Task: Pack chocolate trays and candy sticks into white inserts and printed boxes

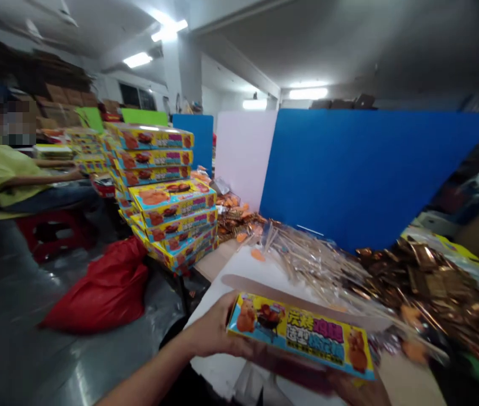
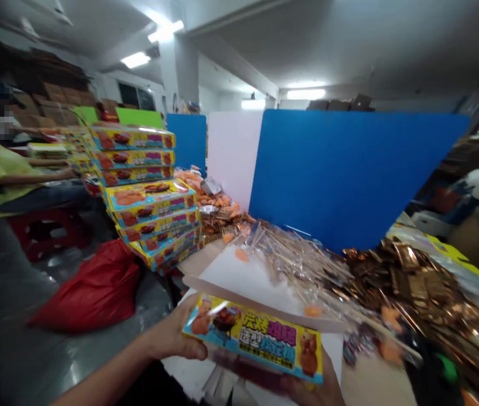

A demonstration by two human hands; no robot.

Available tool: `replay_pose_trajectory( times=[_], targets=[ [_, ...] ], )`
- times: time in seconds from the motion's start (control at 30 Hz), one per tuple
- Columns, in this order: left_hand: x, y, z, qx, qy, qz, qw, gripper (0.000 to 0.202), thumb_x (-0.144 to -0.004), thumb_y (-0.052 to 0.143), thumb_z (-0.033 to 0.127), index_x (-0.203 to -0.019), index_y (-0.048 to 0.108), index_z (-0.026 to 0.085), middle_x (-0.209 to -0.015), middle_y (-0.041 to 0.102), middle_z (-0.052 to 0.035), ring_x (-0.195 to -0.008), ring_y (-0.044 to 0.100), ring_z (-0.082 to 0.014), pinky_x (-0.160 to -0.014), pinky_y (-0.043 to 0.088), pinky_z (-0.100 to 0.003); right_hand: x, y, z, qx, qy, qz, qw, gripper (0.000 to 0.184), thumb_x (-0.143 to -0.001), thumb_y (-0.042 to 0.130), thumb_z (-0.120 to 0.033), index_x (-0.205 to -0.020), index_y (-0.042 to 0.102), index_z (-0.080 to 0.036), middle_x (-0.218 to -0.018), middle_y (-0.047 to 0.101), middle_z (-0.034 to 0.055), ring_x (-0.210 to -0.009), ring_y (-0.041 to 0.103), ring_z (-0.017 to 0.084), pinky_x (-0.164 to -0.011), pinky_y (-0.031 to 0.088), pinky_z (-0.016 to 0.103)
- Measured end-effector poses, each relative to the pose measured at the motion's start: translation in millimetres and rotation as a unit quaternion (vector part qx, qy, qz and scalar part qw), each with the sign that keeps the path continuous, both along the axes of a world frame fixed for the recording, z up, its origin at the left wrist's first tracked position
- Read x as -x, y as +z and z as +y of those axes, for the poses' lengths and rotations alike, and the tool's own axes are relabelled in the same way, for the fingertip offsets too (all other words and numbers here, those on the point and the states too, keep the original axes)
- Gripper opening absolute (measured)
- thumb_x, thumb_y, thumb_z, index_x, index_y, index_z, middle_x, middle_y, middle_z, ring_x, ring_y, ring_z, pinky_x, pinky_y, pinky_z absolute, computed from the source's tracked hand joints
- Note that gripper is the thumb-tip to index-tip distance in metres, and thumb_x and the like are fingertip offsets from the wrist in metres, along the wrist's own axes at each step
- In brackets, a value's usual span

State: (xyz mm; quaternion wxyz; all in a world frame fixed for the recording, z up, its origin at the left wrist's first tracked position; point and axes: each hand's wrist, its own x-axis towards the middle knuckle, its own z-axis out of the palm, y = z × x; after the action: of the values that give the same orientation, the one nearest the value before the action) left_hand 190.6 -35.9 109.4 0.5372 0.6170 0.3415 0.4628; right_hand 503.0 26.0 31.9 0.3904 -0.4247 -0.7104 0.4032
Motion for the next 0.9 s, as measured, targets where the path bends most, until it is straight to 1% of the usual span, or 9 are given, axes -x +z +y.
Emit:
replay_pose_trajectory(
  times=[0.1, 0.2, 0.3, 0.4, 0.53, 0.6, 0.7, 0.83, 0.9],
  targets=[
    [10, -11.1, 4, -0.098, 0.034, 0.21, 0.972, 0.079, -0.075, 0.079, 0.04, -0.143, 0.042, 0.025, -0.157, 0.032, -0.0174, -0.145, 0.031, -0.0336, -0.114, 0.032, -0.054, -9, -8.0, 3, -0.032, 0.051, -0.017, 0.998, 0.066, -0.077, 0.069, -0.053, -0.135, 0.052, -0.028, -0.114, 0.071, 0.0146, -0.114, 0.064, 0.038, -0.091, 0.059, 0.053],
    [20, -34.6, 14, -0.14, 0.015, 0.325, 0.935, 0.097, -0.074, 0.077, 0.047, -0.153, 0.025, 0.024, -0.162, 0.018, -0.0199, -0.149, 0.019, -0.0363, -0.116, 0.025, -0.06, -18, -15.7, 11, -0.104, 0.084, -0.082, 0.988, 0.068, -0.083, 0.067, -0.046, -0.144, 0.043, -0.028, -0.145, 0.05, 0.0155, -0.136, 0.045, 0.034, -0.111, 0.042, 0.055],
    [22, -53.7, 23, -0.09, -0.013, 0.31, 0.946, 0.09, -0.077, 0.069, 0.059, -0.152, 0.031, 0.025, -0.162, 0.018, -0.0171, -0.149, 0.019, -0.0379, -0.116, 0.025, -0.061, -25, -19.5, 10, -0.111, 0.132, -0.15, 0.974, 0.091, -0.082, 0.071, -0.044, -0.155, 0.02, -0.03, -0.161, 0.024, 0.0137, -0.147, 0.025, 0.032, -0.117, 0.031, 0.055],
    [8, -59.7, 27, -0.066, 0.062, 0.225, 0.97, 0.058, -0.085, 0.058, 0.062, -0.129, 0.059, 0.025, -0.157, 0.035, -0.0132, -0.145, 0.03, -0.0351, -0.116, 0.03, -0.056, -24, -18.6, 3, -0.047, 0.18, -0.154, 0.971, 0.115, -0.075, 0.078, -0.047, -0.157, -0.001, -0.03, -0.165, 0.005, 0.013, -0.151, 0.012, 0.031, -0.118, 0.027, 0.054],
    [-16, -68.3, 32, -0.086, 0.159, 0.121, 0.976, 0.062, -0.082, 0.052, 0.073, -0.11, 0.068, 0.02, -0.137, 0.056, -0.0161, -0.135, 0.045, -0.0348, -0.111, 0.038, -0.054, -24, -21.4, 0, -0.039, 0.157, -0.152, 0.975, 0.121, -0.073, 0.079, -0.05, -0.156, -0.006, -0.031, -0.165, -0.004, 0.0126, -0.151, 0.002, 0.03, -0.12, 0.018, 0.056],
    [-21, -74.6, 38, -0.109, 0.181, 0.122, 0.97, 0.061, -0.08, 0.055, 0.071, -0.11, 0.068, 0.02, -0.128, 0.061, -0.0155, -0.13, 0.05, -0.0338, -0.111, 0.038, -0.053, -32, -21.5, -1, -0.036, 0.149, -0.165, 0.974, 0.124, -0.07, 0.081, -0.051, -0.157, -0.005, -0.029, -0.165, -0.001, 0.0138, -0.151, 0.003, 0.031, -0.119, 0.018, 0.057],
    [-19, -71.9, 52, -0.098, 0.162, 0.16, 0.969, 0.057, -0.083, 0.056, 0.066, -0.116, 0.063, 0.02, -0.126, 0.062, -0.014, -0.124, 0.054, -0.0305, -0.111, 0.039, -0.049, -45, -12.2, -3, 0.003, 0.161, -0.141, 0.977, 0.123, -0.068, 0.08, -0.056, -0.158, 0.002, -0.026, -0.162, 0.019, 0.0162, -0.148, 0.022, 0.033, -0.116, 0.029, 0.057],
    [-13, -47.9, 70, -0.055, 0.041, 0.188, 0.98, 0.065, -0.085, 0.046, 0.072, -0.118, 0.062, 0.018, -0.122, 0.062, -0.0134, -0.117, 0.057, -0.0304, -0.104, 0.044, -0.046, -35, 5.0, 2, -0.054, 0.004, -0.054, 0.997, 0.067, -0.09, 0.059, -0.051, -0.148, 0.038, -0.025, -0.153, 0.039, 0.0137, -0.145, 0.031, 0.031, -0.117, 0.03, 0.055],
    [-15, -45.5, 72, -0.058, 0.031, 0.186, 0.98, 0.068, -0.087, 0.041, 0.073, -0.12, 0.061, 0.017, -0.12, 0.062, -0.0138, -0.116, 0.058, -0.0311, -0.102, 0.046, -0.046, -21, 3.7, 3, -0.093, -0.063, -0.028, 0.993, 0.048, -0.095, 0.052, -0.042, -0.14, 0.048, -0.026, -0.15, 0.043, 0.0118, -0.144, 0.033, 0.029, -0.116, 0.033, 0.053]
  ],
)
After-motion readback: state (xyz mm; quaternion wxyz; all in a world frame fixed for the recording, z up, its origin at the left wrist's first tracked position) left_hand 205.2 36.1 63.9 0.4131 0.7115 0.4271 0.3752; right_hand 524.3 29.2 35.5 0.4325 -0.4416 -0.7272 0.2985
